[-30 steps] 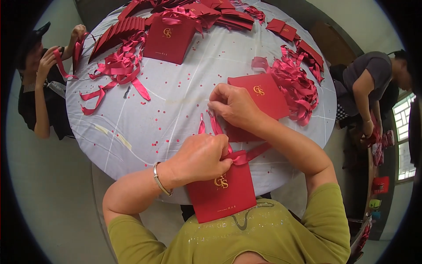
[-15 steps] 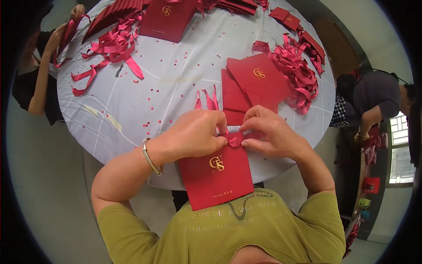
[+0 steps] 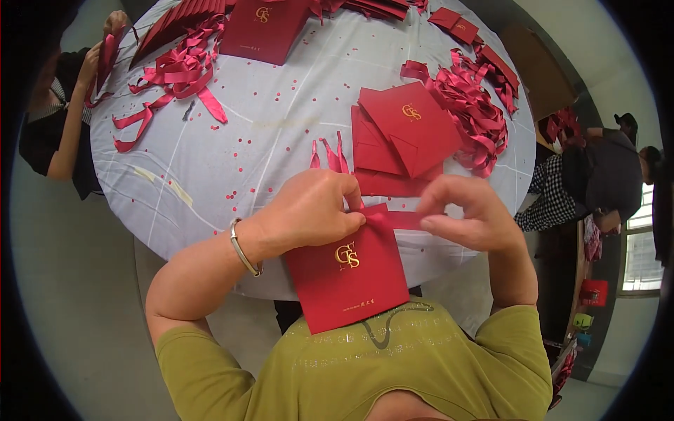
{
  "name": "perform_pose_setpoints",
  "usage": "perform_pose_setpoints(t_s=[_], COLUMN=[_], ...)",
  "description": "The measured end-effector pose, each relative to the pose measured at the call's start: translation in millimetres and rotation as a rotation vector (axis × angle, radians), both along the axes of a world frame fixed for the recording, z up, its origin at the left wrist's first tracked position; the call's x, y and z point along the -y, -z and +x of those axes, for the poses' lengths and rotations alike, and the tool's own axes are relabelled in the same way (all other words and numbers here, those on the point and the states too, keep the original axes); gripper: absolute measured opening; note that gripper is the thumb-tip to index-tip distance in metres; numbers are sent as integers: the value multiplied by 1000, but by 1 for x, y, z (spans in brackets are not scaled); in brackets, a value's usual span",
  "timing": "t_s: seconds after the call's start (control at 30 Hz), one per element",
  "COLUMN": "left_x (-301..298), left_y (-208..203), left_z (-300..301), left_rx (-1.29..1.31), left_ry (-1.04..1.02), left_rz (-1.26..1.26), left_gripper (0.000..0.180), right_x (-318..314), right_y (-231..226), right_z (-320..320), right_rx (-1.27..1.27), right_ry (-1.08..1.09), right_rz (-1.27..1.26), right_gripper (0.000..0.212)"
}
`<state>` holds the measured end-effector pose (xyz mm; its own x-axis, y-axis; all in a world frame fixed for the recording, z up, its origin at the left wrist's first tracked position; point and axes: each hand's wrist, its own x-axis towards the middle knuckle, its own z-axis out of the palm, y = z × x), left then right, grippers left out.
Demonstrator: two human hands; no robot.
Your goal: The person attaches ribbon handles to small paper gift bags by threading the ribbons through slits by hand.
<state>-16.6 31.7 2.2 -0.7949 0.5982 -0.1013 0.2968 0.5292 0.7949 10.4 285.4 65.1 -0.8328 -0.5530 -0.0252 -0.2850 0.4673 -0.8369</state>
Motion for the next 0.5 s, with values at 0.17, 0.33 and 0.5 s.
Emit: perform_pose_setpoints(t_s=[0.17, 0.33, 0.5], left_x=[0, -2, 0], left_y=[-2, -1, 3], left_z=[-4, -3, -4], left_rx=[7, -4, -12], left_ry=[-90, -90, -91], left_rz=[21, 2, 33], left_gripper=[16, 16, 17], right_x=[-7, -1, 10], right_y=[-12, -6, 3], right_z=[9, 5, 1], right_rx=[249, 352, 80], right_ry=[-95, -240, -171], right_rz=[-403, -843, -848], right_gripper=[23, 53, 50])
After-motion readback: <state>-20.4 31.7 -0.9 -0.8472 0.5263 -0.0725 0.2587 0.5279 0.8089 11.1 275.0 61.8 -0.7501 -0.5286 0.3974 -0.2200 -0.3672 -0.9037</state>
